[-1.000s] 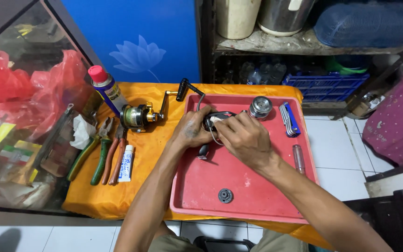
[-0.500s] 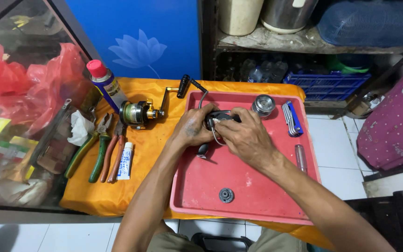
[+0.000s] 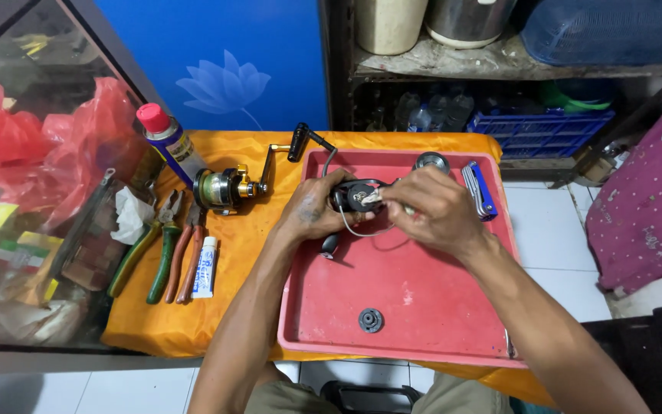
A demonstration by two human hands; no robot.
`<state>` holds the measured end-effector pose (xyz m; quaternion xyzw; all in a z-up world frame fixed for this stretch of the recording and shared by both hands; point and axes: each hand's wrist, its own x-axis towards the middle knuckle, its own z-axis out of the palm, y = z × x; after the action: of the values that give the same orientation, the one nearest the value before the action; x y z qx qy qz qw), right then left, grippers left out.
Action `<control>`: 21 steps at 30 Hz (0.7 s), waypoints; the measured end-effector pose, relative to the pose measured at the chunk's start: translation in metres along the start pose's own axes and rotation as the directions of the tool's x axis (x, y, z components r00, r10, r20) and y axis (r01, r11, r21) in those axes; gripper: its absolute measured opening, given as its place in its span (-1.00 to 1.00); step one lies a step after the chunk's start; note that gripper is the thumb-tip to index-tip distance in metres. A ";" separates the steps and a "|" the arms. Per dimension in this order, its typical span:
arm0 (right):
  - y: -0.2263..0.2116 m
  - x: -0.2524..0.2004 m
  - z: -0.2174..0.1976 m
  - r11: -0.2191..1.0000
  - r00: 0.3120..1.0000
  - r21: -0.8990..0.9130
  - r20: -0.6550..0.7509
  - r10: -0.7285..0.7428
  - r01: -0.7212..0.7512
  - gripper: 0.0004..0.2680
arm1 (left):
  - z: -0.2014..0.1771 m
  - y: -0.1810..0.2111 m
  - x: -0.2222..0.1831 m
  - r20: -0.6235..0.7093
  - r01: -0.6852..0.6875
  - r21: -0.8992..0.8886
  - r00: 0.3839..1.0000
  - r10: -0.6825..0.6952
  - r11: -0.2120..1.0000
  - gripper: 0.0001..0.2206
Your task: Disassembling a fishing reel for maintenance using a screwdriver
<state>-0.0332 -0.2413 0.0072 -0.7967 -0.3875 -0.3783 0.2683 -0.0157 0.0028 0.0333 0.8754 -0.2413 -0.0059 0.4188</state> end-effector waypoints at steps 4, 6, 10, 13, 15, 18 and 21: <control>-0.008 0.009 0.000 0.999 0.999 0.015 0.017 0.047 -0.047 -0.91 | 0.002 -0.004 0.002 0.012 0.012 0.001 1.000 -0.012 1.000 -0.46; -0.010 0.008 0.003 0.997 0.997 -0.053 0.043 0.063 -0.061 -0.89 | 0.004 -0.010 0.003 0.012 0.036 0.024 0.999 -0.037 0.999 -0.45; -0.005 0.006 0.010 0.980 0.995 -0.201 0.099 0.019 0.001 -0.86 | 0.006 -0.011 0.005 0.033 0.056 0.059 0.998 -0.058 0.997 -0.44; -0.003 0.003 0.013 0.979 0.992 -0.204 0.121 0.042 -0.017 -0.91 | 0.006 -0.008 0.006 0.040 0.049 0.066 0.998 -0.051 0.997 -0.44; -0.007 0.006 0.011 0.974 0.990 -0.225 0.134 0.040 -0.009 -0.93 | 0.005 -0.005 0.004 0.033 0.055 0.058 0.998 -0.057 0.997 -0.45; 0.000 -0.001 0.014 0.962 0.987 -0.272 0.158 0.014 0.030 -0.93 | 0.002 -0.005 0.003 0.043 0.004 0.062 0.999 -0.006 0.998 -0.46; -0.018 0.004 0.009 0.956 0.986 -0.286 0.166 -0.015 0.063 -0.92 | 0.011 -0.020 0.006 0.016 0.035 0.079 0.999 -0.037 0.996 -0.43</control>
<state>-0.0425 -0.2233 0.0079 -0.8477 -0.3639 -0.3703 0.1087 -0.0041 0.0031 0.0126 0.8954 -0.2291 -0.0113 0.3817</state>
